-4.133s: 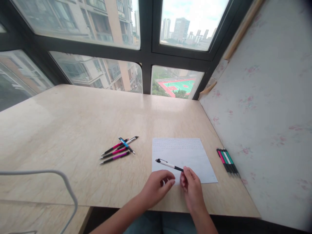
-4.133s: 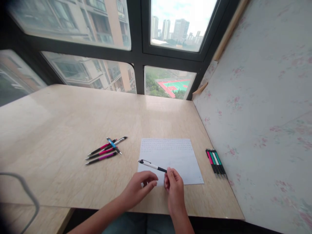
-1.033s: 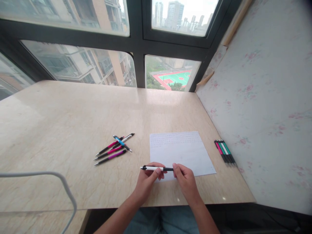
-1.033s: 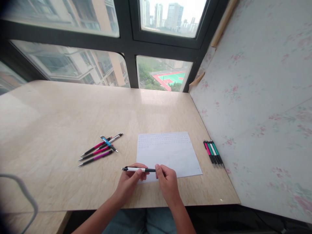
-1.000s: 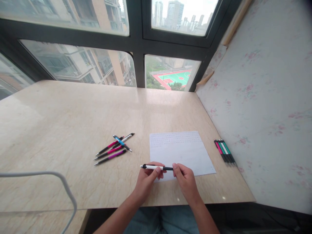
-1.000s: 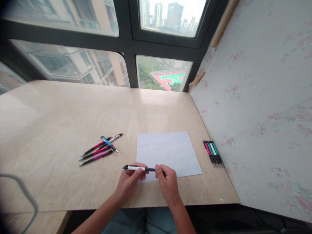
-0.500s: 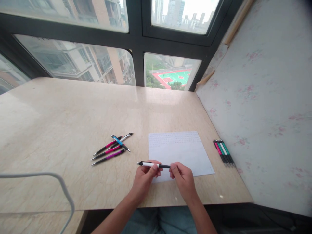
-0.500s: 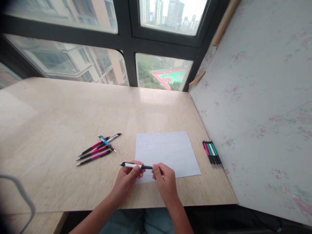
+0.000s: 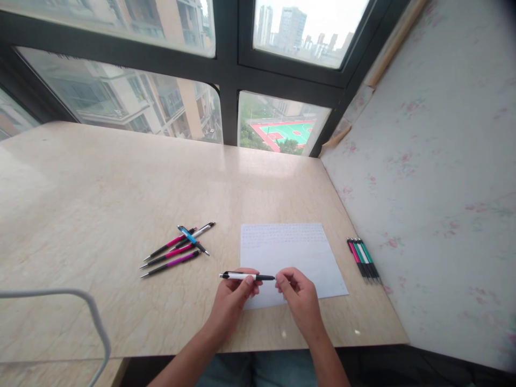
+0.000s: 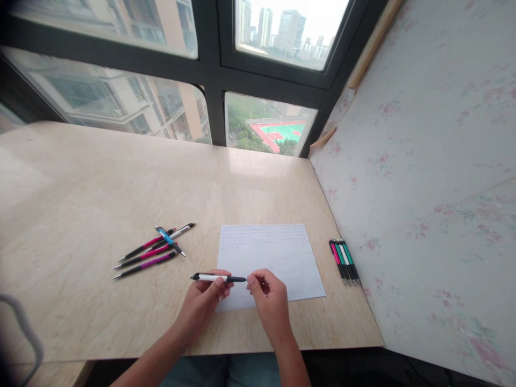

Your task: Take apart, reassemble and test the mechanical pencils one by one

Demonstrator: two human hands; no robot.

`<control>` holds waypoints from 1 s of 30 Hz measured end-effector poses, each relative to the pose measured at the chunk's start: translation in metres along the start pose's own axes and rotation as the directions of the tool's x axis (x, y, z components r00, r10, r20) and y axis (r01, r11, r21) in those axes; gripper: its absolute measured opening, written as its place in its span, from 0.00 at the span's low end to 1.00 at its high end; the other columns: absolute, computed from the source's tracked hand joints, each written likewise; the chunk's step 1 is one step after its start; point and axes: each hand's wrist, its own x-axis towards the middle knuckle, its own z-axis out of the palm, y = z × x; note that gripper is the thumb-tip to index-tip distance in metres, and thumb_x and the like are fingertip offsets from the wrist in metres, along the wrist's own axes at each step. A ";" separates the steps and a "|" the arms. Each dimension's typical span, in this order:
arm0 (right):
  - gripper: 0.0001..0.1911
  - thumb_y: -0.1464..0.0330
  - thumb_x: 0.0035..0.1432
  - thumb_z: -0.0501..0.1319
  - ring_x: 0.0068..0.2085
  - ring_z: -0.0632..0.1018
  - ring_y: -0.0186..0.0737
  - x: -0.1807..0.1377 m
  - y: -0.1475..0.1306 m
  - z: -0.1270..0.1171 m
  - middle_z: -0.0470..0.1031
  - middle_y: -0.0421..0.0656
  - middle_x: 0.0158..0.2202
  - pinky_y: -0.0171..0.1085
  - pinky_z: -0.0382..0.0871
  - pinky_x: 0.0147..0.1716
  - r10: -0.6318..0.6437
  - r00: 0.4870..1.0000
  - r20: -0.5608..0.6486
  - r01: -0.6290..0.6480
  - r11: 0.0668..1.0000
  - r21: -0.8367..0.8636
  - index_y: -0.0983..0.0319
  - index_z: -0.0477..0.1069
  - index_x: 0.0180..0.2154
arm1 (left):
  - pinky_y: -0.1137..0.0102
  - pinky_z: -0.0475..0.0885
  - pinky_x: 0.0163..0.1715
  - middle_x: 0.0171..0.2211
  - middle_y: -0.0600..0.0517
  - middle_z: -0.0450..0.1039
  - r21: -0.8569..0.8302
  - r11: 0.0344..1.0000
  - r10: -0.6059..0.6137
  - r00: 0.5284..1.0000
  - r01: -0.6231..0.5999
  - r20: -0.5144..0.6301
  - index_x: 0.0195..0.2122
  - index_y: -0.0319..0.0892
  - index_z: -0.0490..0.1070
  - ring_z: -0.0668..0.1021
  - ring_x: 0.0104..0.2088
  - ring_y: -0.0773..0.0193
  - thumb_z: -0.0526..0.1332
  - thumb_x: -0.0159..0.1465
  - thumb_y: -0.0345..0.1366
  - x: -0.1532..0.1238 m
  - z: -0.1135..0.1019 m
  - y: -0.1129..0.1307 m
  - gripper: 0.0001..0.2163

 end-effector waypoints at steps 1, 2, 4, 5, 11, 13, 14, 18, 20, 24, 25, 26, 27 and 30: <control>0.14 0.58 0.61 0.60 0.27 0.71 0.36 0.000 0.000 -0.001 0.72 0.41 0.26 0.33 0.64 0.26 0.003 1.000 -0.021 -0.003 1.000 0.003 0.62 0.72 0.32 | 0.72 0.65 0.30 0.27 0.48 0.77 -0.021 1.000 -0.006 1.000 0.005 -0.003 0.36 0.37 0.78 0.73 0.28 0.66 0.70 0.55 0.41 0.000 0.000 0.000 0.13; 0.14 0.58 0.60 0.60 0.27 0.72 0.37 0.000 0.002 -0.002 0.73 0.41 0.26 0.33 0.65 0.26 0.005 0.999 -0.044 -0.005 1.000 0.002 0.62 0.73 0.33 | 0.73 0.65 0.30 0.27 0.48 0.77 -0.041 0.999 -0.009 1.000 0.009 -0.005 0.36 0.37 0.78 0.73 0.28 0.67 0.70 0.55 0.40 0.000 0.001 0.001 0.12; 0.14 0.58 0.59 0.60 0.28 0.72 0.38 0.001 0.007 -0.005 0.73 0.42 0.27 0.34 0.66 0.26 0.008 0.997 -0.082 -0.009 1.000 -0.013 0.62 0.73 0.34 | 0.73 0.65 0.29 0.26 0.48 0.76 -0.071 0.997 -0.017 1.000 0.016 -0.012 0.36 0.37 0.78 0.72 0.27 0.67 0.70 0.56 0.39 0.000 0.001 0.001 0.12; 0.14 0.58 0.59 0.60 0.29 0.73 0.39 0.003 0.010 -0.007 0.74 0.42 0.27 0.34 0.67 0.27 0.009 0.996 -0.090 -0.011 1.000 -0.028 0.62 0.74 0.34 | 0.74 0.65 0.28 0.26 0.48 0.76 -0.083 0.996 -0.021 1.000 0.020 -0.015 0.36 0.37 0.78 0.72 0.27 0.67 0.70 0.56 0.39 0.000 0.001 0.002 0.11; 0.11 0.63 0.59 0.59 0.34 0.77 0.43 0.027 0.022 -0.015 0.78 0.46 0.33 0.38 0.71 0.34 -0.101 0.993 -0.059 0.084 0.969 -0.233 0.63 0.75 0.37 | 0.74 0.67 0.30 0.27 0.49 0.77 -0.166 0.985 -0.038 0.999 0.037 0.002 0.35 0.37 0.78 0.74 0.28 0.68 0.70 0.56 0.37 -0.002 0.001 0.005 0.09; 0.08 0.66 0.59 0.58 0.33 0.77 0.42 0.036 0.020 -0.012 0.77 0.46 0.32 0.38 0.70 0.34 -0.175 0.983 -0.049 0.148 0.928 -0.343 0.62 0.74 0.35 | 0.75 0.67 0.30 0.27 0.49 0.77 -0.184 0.982 -0.043 0.999 0.043 0.007 0.35 0.37 0.78 0.74 0.27 0.68 0.70 0.56 0.37 -0.002 0.001 0.006 0.09; 0.07 0.67 0.58 0.57 0.31 0.76 0.41 0.041 0.018 -0.009 0.77 0.45 0.31 0.38 0.70 0.33 -0.208 0.978 -0.029 0.179 0.901 -0.396 0.62 0.73 0.34 | 0.75 0.67 0.30 0.27 0.48 0.77 -0.192 0.980 -0.047 0.999 0.048 0.007 0.35 0.37 0.78 0.74 0.28 0.68 0.70 0.56 0.37 -0.002 0.001 0.006 0.09; 0.06 0.74 0.55 0.55 0.29 0.74 0.39 0.056 0.013 0.006 0.74 0.42 0.28 0.36 0.66 0.32 -0.304 0.948 0.090 0.303 0.783 -0.544 0.61 0.71 0.29 | 0.74 0.69 0.33 0.28 0.47 0.77 -0.222 0.973 -0.062 0.998 0.062 0.005 0.36 0.37 0.78 0.75 0.30 0.67 0.71 0.55 0.38 0.000 -0.003 0.005 0.11; 0.06 0.75 0.53 0.55 0.30 0.73 0.38 0.062 0.015 0.014 0.73 0.42 0.28 0.35 0.65 0.32 -0.335 0.936 0.108 0.333 0.740 -0.584 0.61 0.69 0.28 | 0.74 0.69 0.33 0.28 0.47 0.77 -0.222 0.973 -0.063 0.998 0.063 0.009 0.36 0.36 0.78 0.75 0.30 0.67 0.70 0.56 0.38 0.002 -0.004 0.005 0.11; 0.06 0.76 0.52 0.55 0.30 0.72 0.38 0.071 0.024 0.025 0.71 0.41 0.27 0.35 0.64 0.32 -0.333 0.935 0.119 0.330 0.704 -0.629 0.61 0.67 0.28 | 0.74 0.69 0.32 0.28 0.48 0.77 -0.194 0.979 -0.065 0.998 0.066 0.010 0.36 0.36 0.77 0.75 0.29 0.68 0.71 0.55 0.37 0.002 -0.004 0.005 0.11; 0.06 0.76 0.53 0.55 0.30 0.72 0.39 0.072 0.026 0.027 0.70 0.42 0.27 0.35 0.64 0.33 -0.332 0.935 0.122 0.330 0.694 -0.640 0.61 0.67 0.28 | 0.74 0.68 0.32 0.28 0.48 0.76 -0.187 0.980 -0.068 0.998 0.069 0.011 0.36 0.36 0.77 0.75 0.29 0.68 0.71 0.55 0.37 0.002 -0.003 0.006 0.11; 0.06 0.76 0.53 0.54 0.31 0.72 0.39 0.072 0.028 0.028 0.70 0.42 0.27 0.35 0.64 0.33 -0.333 0.935 0.125 0.330 0.681 -0.654 0.61 0.68 0.29 | 0.74 0.68 0.32 0.28 0.48 0.76 -0.180 0.981 -0.069 0.997 0.071 0.013 0.36 0.36 0.77 0.75 0.29 0.68 0.71 0.55 0.38 0.002 -0.003 0.006 0.11; 0.07 0.76 0.53 0.54 0.32 0.72 0.40 0.072 0.029 0.030 0.70 0.43 0.28 0.36 0.64 0.34 -0.335 0.933 0.129 0.332 0.667 -0.668 0.61 0.68 0.29 | 0.74 0.68 0.32 0.28 0.48 0.76 -0.174 0.982 -0.069 0.997 0.071 0.017 0.36 0.36 0.77 0.74 0.29 0.68 0.71 0.55 0.38 0.002 -0.002 0.007 0.11; 0.08 0.76 0.54 0.53 0.34 0.72 0.41 0.070 0.029 0.031 0.71 0.44 0.30 0.37 0.64 0.36 -0.336 0.931 0.143 0.337 0.641 -0.689 0.62 0.69 0.32 | 0.74 0.68 0.31 0.28 0.48 0.76 -0.164 0.984 -0.061 0.998 0.064 0.024 0.36 0.36 0.77 0.74 0.29 0.68 0.70 0.56 0.38 0.001 -0.002 0.007 0.11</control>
